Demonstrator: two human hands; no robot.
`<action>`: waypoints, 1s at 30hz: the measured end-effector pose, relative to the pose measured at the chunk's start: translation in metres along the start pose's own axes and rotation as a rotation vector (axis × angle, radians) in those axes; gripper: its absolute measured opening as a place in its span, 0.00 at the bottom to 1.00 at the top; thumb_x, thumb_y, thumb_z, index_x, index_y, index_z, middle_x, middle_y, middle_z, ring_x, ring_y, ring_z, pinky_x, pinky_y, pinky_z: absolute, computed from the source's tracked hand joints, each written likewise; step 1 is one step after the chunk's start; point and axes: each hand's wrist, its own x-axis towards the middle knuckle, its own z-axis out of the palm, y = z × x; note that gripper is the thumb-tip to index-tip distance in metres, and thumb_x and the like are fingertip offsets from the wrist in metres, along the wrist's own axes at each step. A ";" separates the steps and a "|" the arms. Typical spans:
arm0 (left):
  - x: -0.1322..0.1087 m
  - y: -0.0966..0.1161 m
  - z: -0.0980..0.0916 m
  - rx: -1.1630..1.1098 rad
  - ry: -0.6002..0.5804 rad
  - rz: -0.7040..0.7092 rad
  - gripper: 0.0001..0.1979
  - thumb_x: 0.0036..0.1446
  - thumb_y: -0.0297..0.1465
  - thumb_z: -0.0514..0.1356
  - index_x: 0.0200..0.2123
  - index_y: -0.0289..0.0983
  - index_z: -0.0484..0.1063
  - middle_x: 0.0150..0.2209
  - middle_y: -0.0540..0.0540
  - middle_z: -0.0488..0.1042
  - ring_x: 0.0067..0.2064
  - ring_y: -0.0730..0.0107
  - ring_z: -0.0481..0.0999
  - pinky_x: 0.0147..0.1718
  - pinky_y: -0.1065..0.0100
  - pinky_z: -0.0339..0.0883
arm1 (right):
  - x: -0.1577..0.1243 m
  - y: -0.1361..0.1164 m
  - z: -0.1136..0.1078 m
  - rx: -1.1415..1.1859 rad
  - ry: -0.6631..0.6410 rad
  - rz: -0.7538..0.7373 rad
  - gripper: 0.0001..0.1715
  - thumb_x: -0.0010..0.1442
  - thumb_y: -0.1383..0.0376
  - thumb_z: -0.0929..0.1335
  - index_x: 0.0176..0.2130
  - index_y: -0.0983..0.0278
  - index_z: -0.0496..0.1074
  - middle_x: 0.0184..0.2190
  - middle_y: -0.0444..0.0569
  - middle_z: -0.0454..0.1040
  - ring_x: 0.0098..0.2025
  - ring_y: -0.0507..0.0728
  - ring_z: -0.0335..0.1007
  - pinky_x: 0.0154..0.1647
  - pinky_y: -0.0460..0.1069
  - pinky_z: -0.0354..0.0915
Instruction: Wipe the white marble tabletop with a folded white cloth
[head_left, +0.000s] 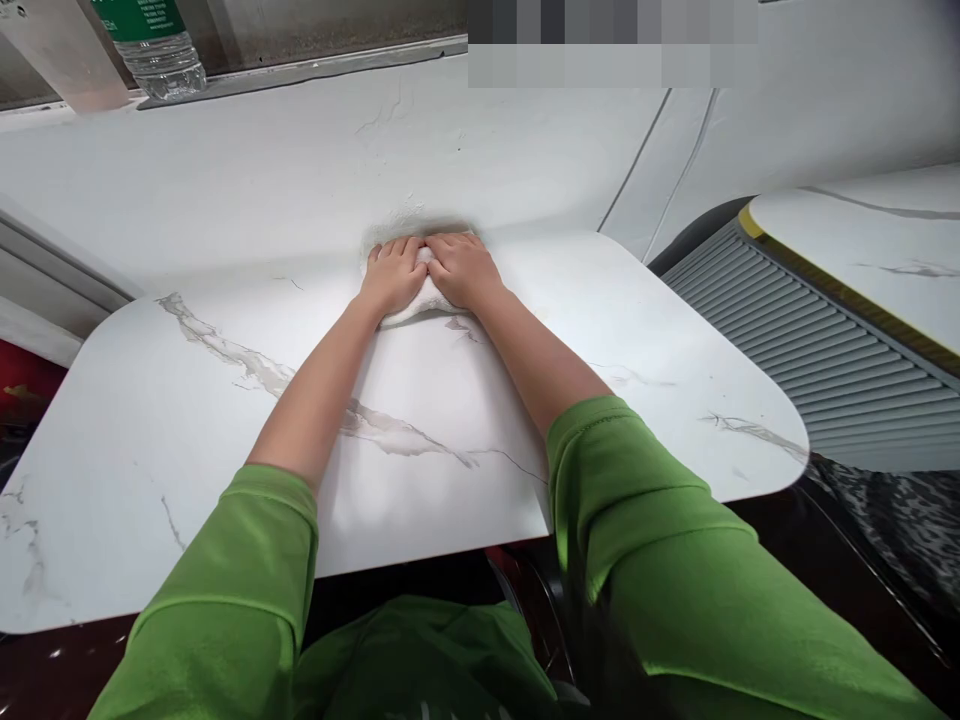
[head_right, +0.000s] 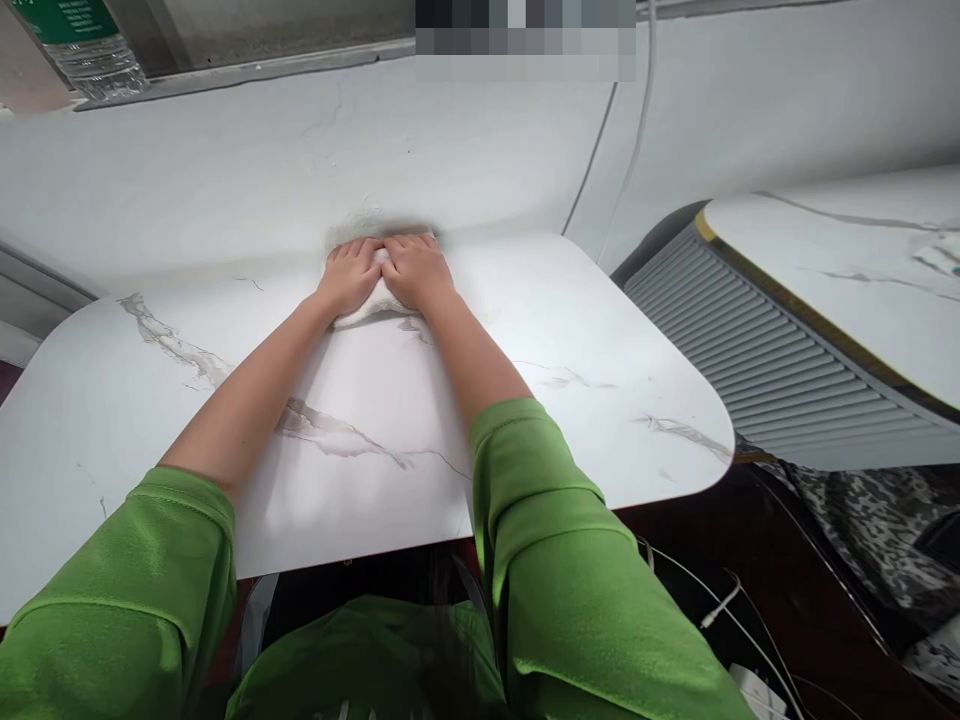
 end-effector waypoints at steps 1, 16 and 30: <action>-0.001 0.001 0.000 0.003 0.000 -0.002 0.22 0.67 0.31 0.44 0.61 0.38 0.62 0.65 0.43 0.63 0.68 0.59 0.58 0.68 0.53 0.43 | -0.001 0.000 -0.001 -0.011 -0.010 0.002 0.29 0.68 0.64 0.52 0.59 0.66 0.67 0.59 0.57 0.70 0.61 0.68 0.61 0.63 0.67 0.52; -0.095 0.032 -0.017 0.012 -0.075 -0.008 0.25 0.67 0.30 0.43 0.66 0.36 0.58 0.69 0.41 0.56 0.71 0.62 0.52 0.70 0.52 0.38 | -0.086 -0.061 -0.042 -0.061 -0.119 0.019 0.33 0.65 0.64 0.52 0.64 0.72 0.62 0.66 0.58 0.62 0.67 0.65 0.55 0.68 0.62 0.48; -0.249 0.067 -0.041 0.046 -0.144 0.057 0.26 0.66 0.31 0.44 0.66 0.35 0.58 0.69 0.40 0.57 0.71 0.59 0.51 0.70 0.49 0.38 | -0.216 -0.148 -0.082 -0.136 -0.120 -0.136 0.30 0.61 0.65 0.56 0.58 0.75 0.67 0.59 0.68 0.69 0.60 0.70 0.63 0.61 0.63 0.57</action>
